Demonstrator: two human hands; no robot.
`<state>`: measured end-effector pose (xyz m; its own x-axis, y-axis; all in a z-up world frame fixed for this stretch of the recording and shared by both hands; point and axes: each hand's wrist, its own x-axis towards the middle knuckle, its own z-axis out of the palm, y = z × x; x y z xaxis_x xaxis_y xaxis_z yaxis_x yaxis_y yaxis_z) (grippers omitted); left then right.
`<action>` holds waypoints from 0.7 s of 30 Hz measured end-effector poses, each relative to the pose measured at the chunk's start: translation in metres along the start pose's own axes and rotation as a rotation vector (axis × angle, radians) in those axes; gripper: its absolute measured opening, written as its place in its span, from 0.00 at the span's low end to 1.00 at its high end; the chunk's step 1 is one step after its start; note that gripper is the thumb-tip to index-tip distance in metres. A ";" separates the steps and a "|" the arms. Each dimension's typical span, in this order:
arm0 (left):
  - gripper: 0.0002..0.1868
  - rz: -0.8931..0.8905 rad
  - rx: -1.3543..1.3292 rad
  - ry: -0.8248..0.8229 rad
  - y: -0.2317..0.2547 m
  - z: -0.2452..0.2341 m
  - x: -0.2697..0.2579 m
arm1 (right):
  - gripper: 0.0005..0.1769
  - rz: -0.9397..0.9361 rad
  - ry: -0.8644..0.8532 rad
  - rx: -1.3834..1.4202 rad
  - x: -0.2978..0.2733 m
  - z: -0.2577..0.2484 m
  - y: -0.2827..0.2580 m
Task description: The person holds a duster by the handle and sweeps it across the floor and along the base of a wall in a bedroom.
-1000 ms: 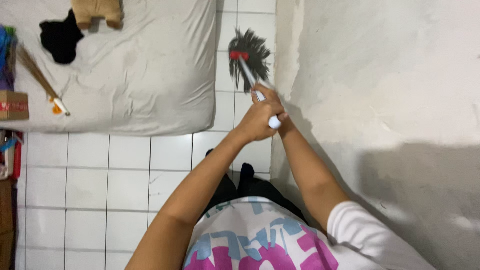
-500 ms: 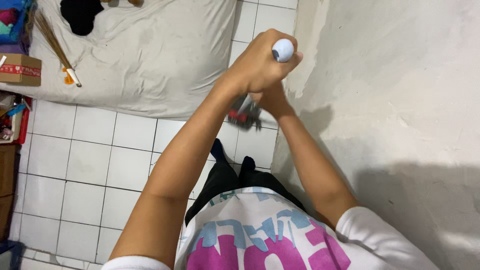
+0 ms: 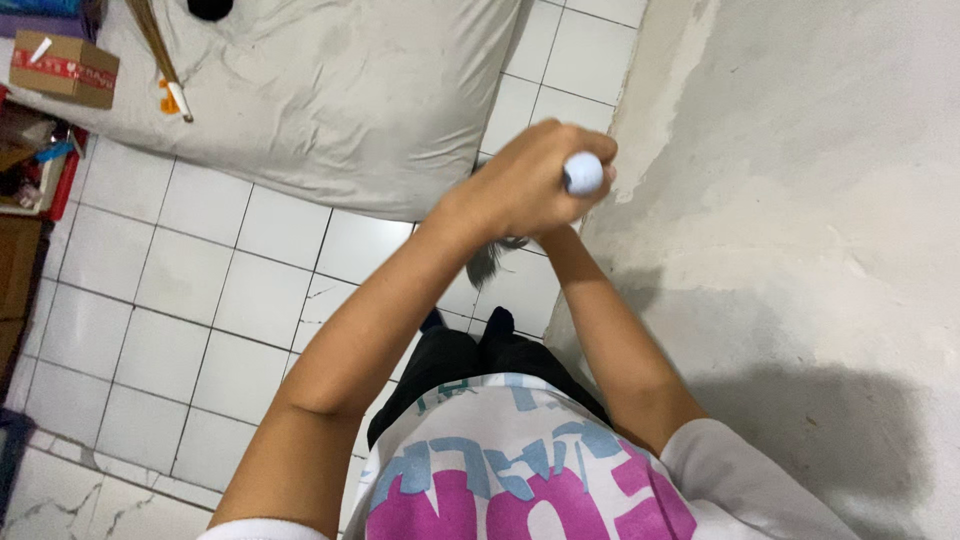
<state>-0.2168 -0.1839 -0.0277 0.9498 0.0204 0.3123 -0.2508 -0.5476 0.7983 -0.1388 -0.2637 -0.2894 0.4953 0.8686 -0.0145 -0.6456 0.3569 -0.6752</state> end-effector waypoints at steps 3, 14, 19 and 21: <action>0.12 -0.042 -0.010 0.033 0.000 0.000 -0.010 | 0.19 -0.268 -0.335 0.320 0.000 0.011 -0.004; 0.16 -0.238 -0.021 0.050 0.007 -0.072 -0.079 | 0.25 -0.320 -0.171 -0.703 0.002 0.074 0.073; 0.16 -0.232 0.029 0.030 0.006 -0.123 -0.129 | 0.27 -0.342 -0.079 -0.931 -0.001 0.133 0.147; 0.15 -0.250 0.034 -0.030 0.008 -0.136 -0.150 | 0.26 -0.320 -0.041 -0.838 0.000 0.156 0.171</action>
<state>-0.3862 -0.0777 0.0017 0.9867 0.1343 0.0916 -0.0014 -0.5567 0.8307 -0.3397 -0.1492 -0.2897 0.5475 0.7877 0.2825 0.1644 0.2298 -0.9593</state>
